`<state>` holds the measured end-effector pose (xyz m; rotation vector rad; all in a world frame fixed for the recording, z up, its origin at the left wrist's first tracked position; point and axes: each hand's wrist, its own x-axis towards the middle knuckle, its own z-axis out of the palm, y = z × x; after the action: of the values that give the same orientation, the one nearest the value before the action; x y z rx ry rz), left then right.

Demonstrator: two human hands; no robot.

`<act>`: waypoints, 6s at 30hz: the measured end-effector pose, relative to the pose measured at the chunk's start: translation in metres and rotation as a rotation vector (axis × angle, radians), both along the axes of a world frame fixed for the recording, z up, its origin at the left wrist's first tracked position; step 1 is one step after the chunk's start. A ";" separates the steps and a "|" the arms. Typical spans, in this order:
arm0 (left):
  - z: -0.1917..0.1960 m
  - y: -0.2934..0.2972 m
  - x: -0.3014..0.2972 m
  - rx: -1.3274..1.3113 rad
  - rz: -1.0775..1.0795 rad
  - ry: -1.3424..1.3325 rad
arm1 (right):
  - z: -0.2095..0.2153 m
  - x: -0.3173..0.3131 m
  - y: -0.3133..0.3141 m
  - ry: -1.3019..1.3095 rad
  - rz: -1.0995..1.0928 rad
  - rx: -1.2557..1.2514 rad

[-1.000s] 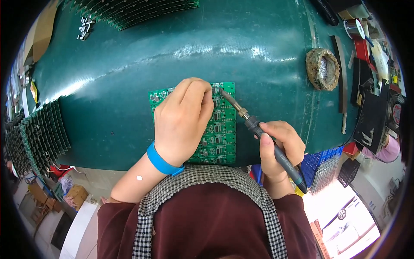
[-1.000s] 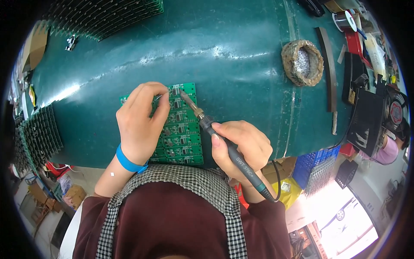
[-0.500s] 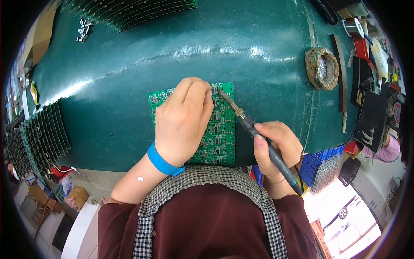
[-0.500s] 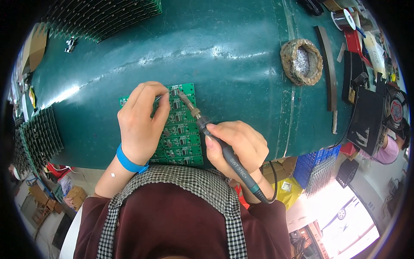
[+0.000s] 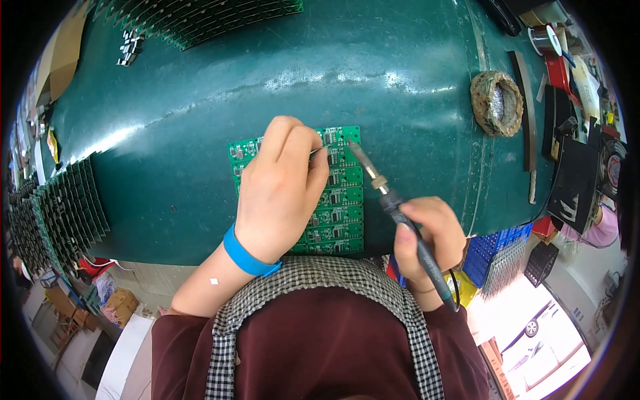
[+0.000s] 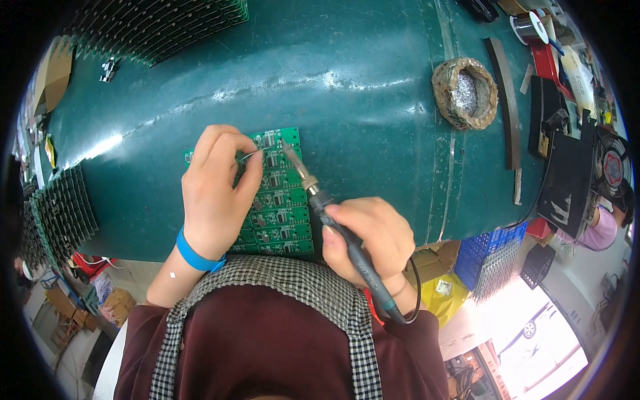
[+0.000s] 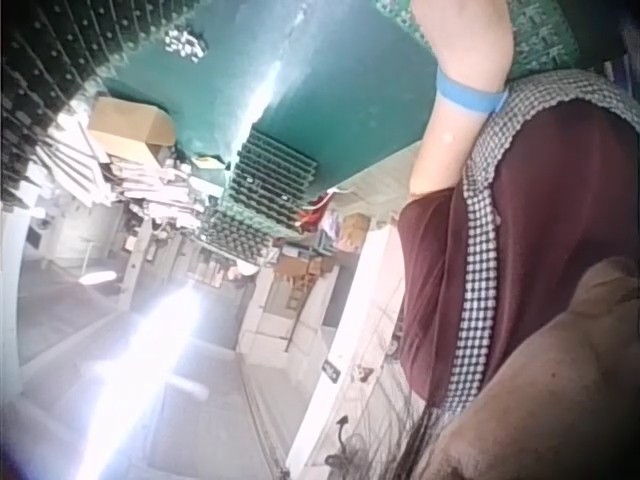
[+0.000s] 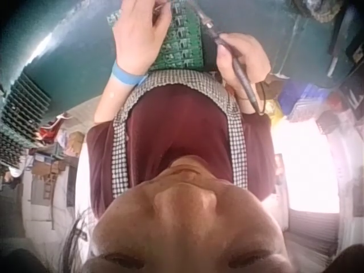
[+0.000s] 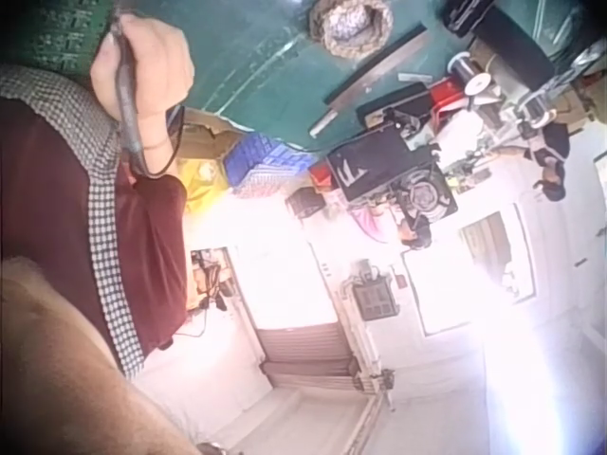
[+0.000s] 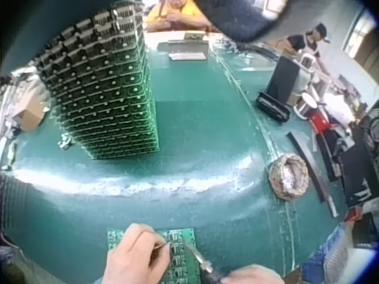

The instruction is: The person solders components onto circuit board panels using a soldering iron, stacks the finished boards, and picks up new circuit board panels to solder.

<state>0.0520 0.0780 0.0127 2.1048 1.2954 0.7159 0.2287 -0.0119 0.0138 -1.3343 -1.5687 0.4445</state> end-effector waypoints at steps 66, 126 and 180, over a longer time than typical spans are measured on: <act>0.004 -0.031 -0.010 -0.017 -0.025 -0.009 | -0.002 -0.001 -0.022 -0.021 -0.039 0.074; 0.007 -0.061 -0.012 -0.107 -0.071 0.028 | -0.004 -0.005 -0.055 -0.053 -0.012 0.145; 0.002 -0.089 -0.015 0.013 -0.146 0.008 | -0.008 -0.006 -0.088 -0.078 0.011 0.171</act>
<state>0.0369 -0.0112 0.0151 2.1887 1.1302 0.6557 0.2225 -0.0997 0.0056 -1.2247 -1.6398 0.2610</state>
